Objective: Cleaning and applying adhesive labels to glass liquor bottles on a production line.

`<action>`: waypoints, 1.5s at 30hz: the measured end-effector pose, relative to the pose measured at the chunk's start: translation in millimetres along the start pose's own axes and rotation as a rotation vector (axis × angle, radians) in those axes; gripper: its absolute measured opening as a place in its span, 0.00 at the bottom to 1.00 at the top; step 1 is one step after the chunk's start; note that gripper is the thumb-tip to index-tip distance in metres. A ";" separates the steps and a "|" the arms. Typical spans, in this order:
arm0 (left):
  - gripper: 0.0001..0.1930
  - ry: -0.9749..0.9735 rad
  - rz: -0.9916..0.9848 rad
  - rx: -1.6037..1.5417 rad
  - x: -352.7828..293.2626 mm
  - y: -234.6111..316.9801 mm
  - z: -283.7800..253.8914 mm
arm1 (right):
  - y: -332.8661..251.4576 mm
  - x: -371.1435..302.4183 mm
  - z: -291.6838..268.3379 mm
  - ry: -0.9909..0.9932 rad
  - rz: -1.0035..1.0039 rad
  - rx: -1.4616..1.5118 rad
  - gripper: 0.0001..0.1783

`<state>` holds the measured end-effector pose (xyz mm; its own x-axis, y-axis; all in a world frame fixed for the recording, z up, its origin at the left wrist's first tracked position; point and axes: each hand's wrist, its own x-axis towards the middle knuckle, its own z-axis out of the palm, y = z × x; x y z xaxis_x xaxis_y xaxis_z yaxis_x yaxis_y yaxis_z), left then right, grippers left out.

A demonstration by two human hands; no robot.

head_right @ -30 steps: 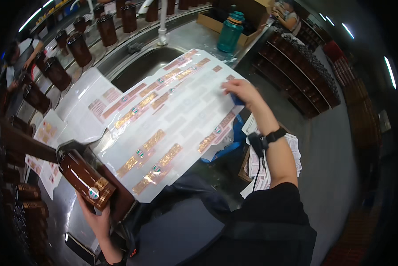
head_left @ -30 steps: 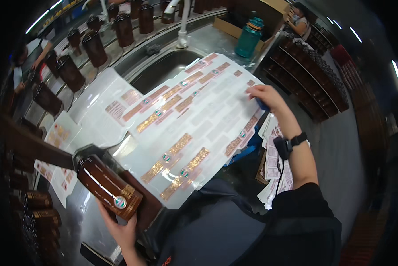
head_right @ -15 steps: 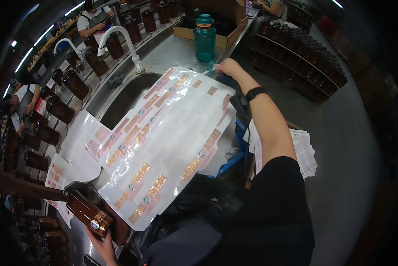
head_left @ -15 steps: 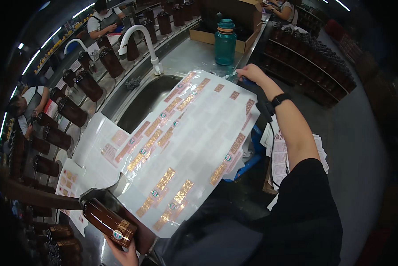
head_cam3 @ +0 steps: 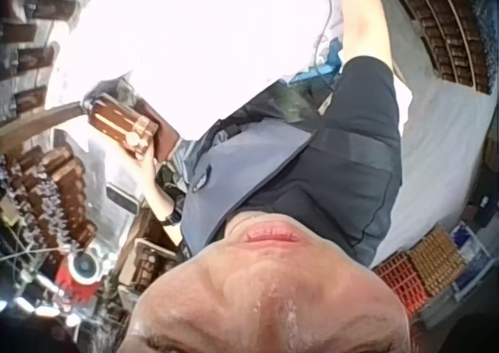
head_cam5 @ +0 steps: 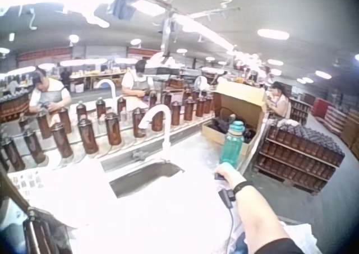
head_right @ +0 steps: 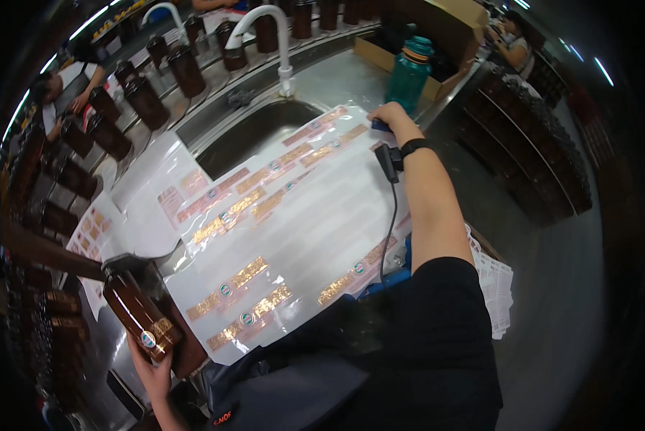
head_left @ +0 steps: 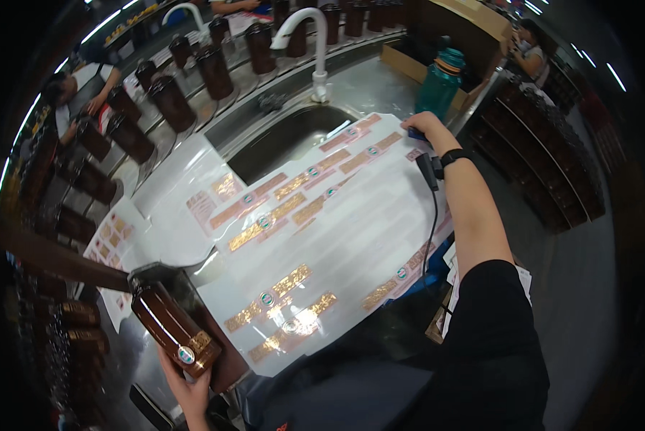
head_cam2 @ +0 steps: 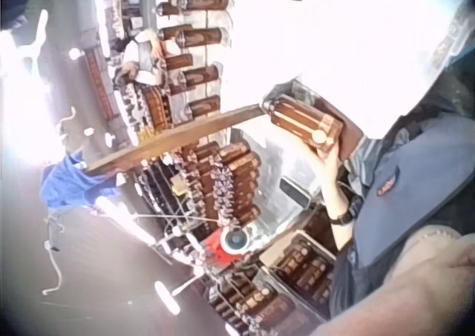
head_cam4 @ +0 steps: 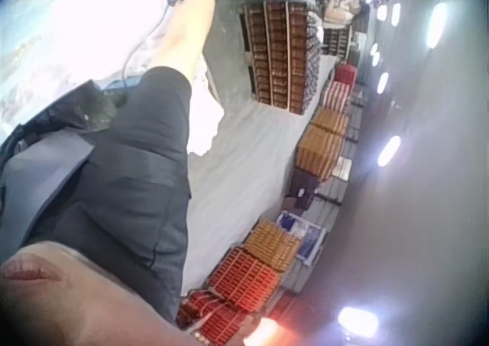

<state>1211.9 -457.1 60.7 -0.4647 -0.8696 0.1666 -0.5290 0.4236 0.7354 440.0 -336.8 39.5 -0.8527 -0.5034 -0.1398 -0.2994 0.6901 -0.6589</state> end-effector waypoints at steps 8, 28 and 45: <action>0.54 -0.005 -0.091 -0.091 1.7 -2.6 2.5 | -30.6 -26.0 -9.5 0.642 0.077 -0.121 0.12; 0.66 -0.035 0.104 -0.095 25.2 5.9 -1.2 | -219.1 -20.7 228.1 -0.140 -0.542 -0.691 0.13; 0.64 -0.011 0.216 -0.143 30.7 2.5 -11.8 | -363.9 -384.5 154.5 -0.498 -1.256 -0.097 0.06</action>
<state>1204.7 -485.6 75.4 -0.5641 -0.7599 0.3231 -0.3110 0.5580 0.7693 942.9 -474.7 218.8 0.2548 -0.9345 0.2485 -0.8009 -0.3479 -0.4873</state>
